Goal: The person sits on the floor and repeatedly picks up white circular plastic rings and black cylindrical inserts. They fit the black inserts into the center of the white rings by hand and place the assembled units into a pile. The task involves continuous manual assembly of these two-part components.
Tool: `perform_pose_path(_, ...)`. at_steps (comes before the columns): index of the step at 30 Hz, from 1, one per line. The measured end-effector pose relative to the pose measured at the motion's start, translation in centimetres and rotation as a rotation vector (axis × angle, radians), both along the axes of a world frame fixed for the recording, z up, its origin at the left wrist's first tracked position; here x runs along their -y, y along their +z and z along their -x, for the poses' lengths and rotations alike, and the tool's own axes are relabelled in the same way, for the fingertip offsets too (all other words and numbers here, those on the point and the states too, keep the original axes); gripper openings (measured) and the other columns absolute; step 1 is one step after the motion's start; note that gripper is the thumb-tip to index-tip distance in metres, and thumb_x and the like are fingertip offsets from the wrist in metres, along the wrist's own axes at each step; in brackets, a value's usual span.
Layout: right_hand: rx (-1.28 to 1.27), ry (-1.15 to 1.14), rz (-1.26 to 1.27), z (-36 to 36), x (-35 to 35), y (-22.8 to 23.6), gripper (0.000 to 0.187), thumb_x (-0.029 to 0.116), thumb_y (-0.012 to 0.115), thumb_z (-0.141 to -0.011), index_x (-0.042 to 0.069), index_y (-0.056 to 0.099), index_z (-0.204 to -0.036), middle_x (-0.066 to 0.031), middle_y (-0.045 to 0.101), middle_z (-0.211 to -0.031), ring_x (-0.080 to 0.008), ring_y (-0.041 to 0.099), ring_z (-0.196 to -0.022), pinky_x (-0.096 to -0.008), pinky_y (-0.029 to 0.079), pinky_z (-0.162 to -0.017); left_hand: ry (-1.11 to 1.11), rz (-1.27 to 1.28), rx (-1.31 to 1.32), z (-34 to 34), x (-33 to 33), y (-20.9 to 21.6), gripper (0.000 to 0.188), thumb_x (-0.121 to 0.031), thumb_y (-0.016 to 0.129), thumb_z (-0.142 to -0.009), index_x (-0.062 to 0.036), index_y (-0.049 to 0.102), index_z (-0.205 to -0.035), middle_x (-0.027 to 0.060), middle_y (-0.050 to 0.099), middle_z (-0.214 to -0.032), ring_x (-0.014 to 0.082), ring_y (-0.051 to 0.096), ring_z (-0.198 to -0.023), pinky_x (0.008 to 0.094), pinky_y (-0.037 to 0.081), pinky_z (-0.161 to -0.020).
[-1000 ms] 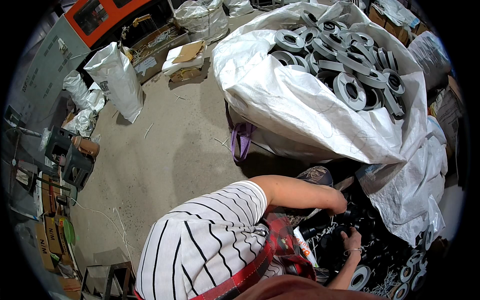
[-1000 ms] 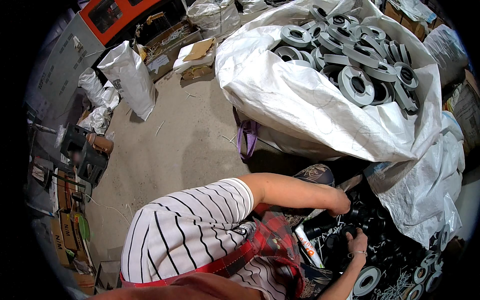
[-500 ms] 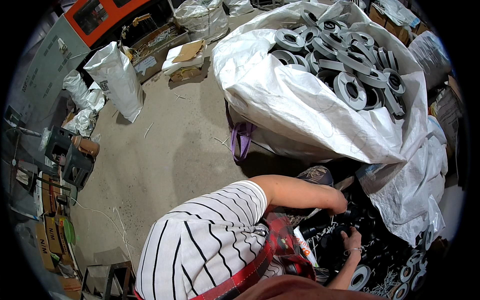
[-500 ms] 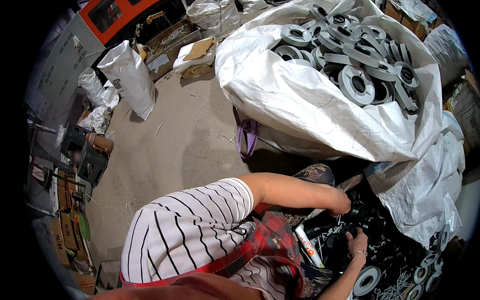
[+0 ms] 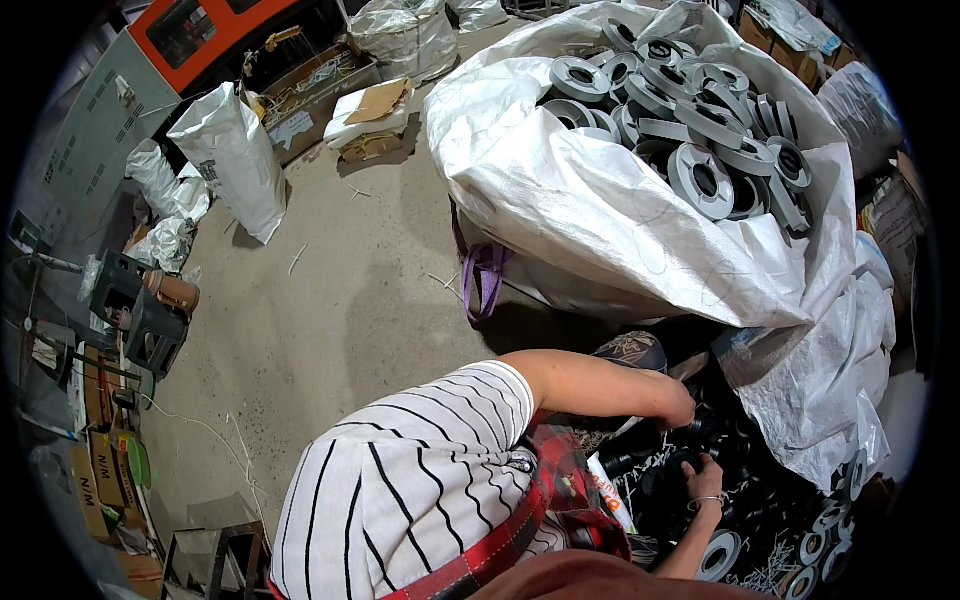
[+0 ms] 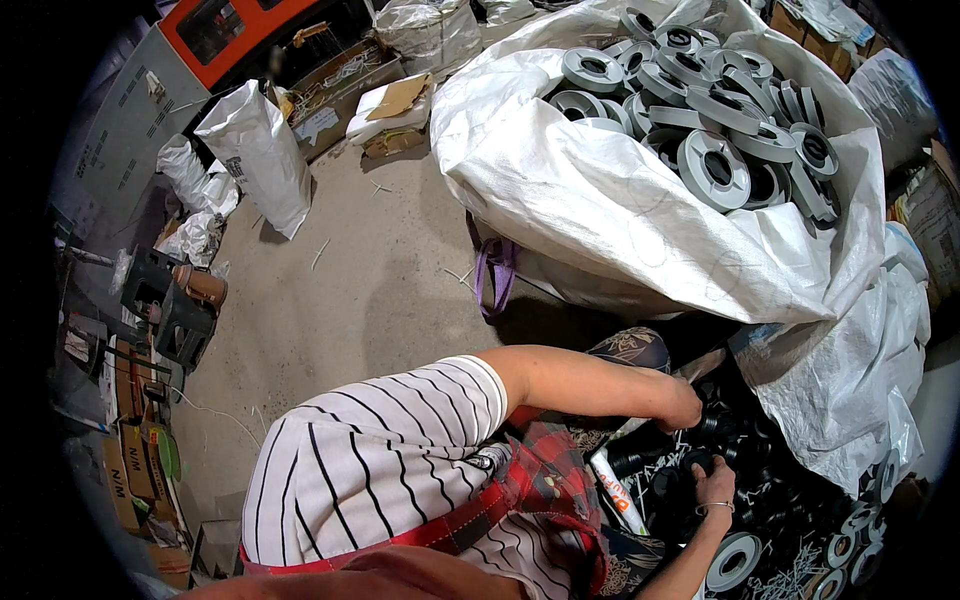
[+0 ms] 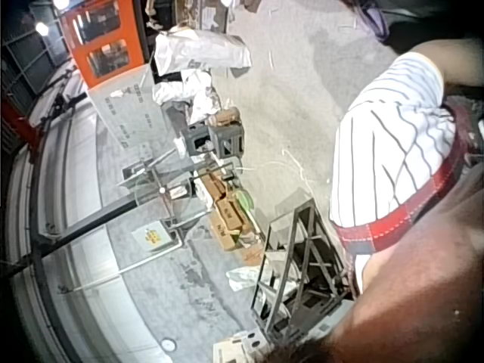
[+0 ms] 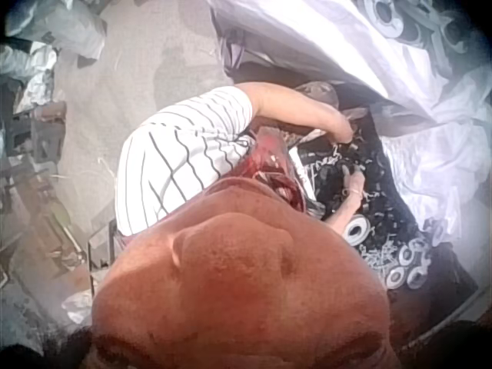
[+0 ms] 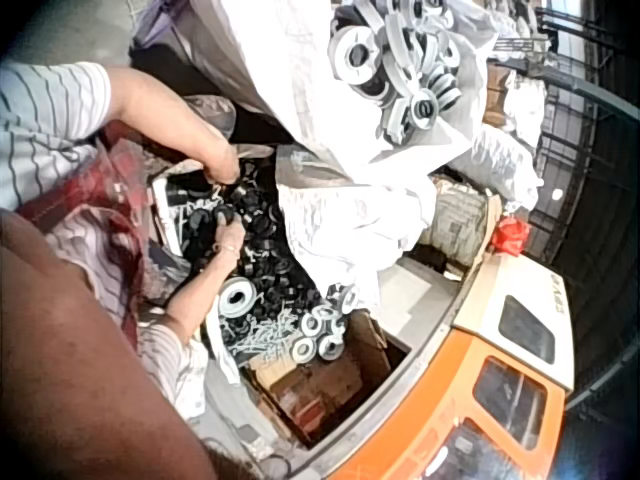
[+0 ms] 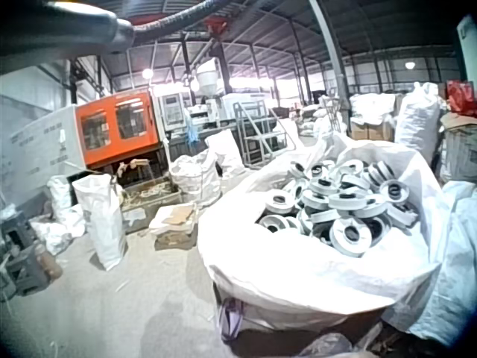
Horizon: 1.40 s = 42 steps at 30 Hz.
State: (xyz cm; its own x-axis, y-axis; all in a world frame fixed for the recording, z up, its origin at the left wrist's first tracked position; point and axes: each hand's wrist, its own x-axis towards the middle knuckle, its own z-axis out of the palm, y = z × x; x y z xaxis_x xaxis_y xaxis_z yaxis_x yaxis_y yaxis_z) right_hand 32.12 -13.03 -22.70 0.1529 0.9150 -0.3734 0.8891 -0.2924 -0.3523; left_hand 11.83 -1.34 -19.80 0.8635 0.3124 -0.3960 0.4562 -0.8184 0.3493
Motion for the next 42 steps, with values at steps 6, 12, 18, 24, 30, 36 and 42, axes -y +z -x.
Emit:
perform_pose_path(6,-0.003,0.037,-0.022,-0.9,0.1,-1.0,0.043,0.019,0.071,-0.074,-0.002,0.058,-0.11,-0.0258,0.062,-0.1,-0.04,0.06,-0.095,-0.0419,0.049,-0.08,-0.011,-0.011,0.002,-0.2,0.0,-0.2,0.029,-0.018,0.069,-0.069,-0.0043,0.068,-0.094,0.0135,0.067,-0.096,0.0312,0.063,-0.092,0.0414,0.05,-0.078)
perform_pose_path(12,0.002,0.038,-0.023,-0.7,0.0,-0.9,0.045,0.018,0.072,-0.074,-0.003,0.057,-0.111,-0.0256,0.063,-0.1,-0.0396,0.06,-0.095,-0.0415,0.05,-0.081,-0.026,-0.013,0.003,-0.3,-0.1,-0.6,0.031,-0.022,0.07,-0.07,-0.0043,0.068,-0.095,0.013,0.066,-0.097,0.0311,0.062,-0.094,0.0413,0.05,-0.079)
perform_pose_path(18,0.006,0.023,-0.003,-0.1,0.0,0.0,0.045,0.017,0.071,-0.074,-0.003,0.057,-0.112,-0.0256,0.062,-0.101,-0.0386,0.06,-0.096,-0.041,0.05,-0.081,-0.021,-0.009,-0.014,-0.4,-0.1,-0.3,0.032,-0.024,0.071,-0.07,-0.0045,0.068,-0.095,0.0128,0.066,-0.098,0.031,0.062,-0.095,0.0414,0.05,-0.08)
perform_pose_path(24,0.014,0.033,0.001,-0.4,0.0,-0.4,0.045,0.017,0.071,-0.075,-0.003,0.057,-0.112,-0.0257,0.062,-0.103,-0.0387,0.06,-0.096,-0.0409,0.049,-0.082,-0.022,-0.001,-0.012,-0.2,-0.1,-0.3,0.032,-0.023,0.071,-0.07,-0.0049,0.068,-0.096,0.0126,0.066,-0.099,0.0307,0.062,-0.095,0.0409,0.05,-0.08)
perform_pose_path(30,0.0,0.013,0.021,0.1,-0.1,0.2,0.045,0.017,0.071,-0.075,-0.003,0.057,-0.112,-0.0257,0.062,-0.103,-0.0385,0.06,-0.097,-0.0408,0.049,-0.082,-0.017,-0.003,-0.015,-0.1,0.0,0.1,0.031,-0.022,0.071,-0.07,-0.0052,0.068,-0.096,0.0125,0.066,-0.098,0.0306,0.062,-0.095,0.0408,0.05,-0.081)
perform_pose_path(36,0.004,0.015,0.007,0.3,0.0,0.5,0.043,0.016,0.071,-0.075,-0.004,0.058,-0.111,-0.0251,0.062,-0.102,-0.0381,0.06,-0.096,-0.0407,0.049,-0.082,-0.026,0.003,-0.012,0.0,-0.1,0.3,0.031,-0.022,0.071,-0.07,-0.0051,0.068,-0.096,0.0129,0.066,-0.098,0.031,0.062,-0.094,0.0409,0.05,-0.079)
perform_pose_path(42,0.011,0.02,0.005,0.1,0.0,0.2,0.043,0.016,0.071,-0.075,-0.004,0.058,-0.111,-0.0253,0.062,-0.102,-0.0382,0.06,-0.096,-0.0407,0.049,-0.081,-0.022,0.003,-0.009,0.0,0.0,0.4,0.03,-0.02,0.07,-0.069,-0.0046,0.068,-0.094,0.0133,0.066,-0.097,0.0313,0.063,-0.093,0.0409,0.05,-0.078)
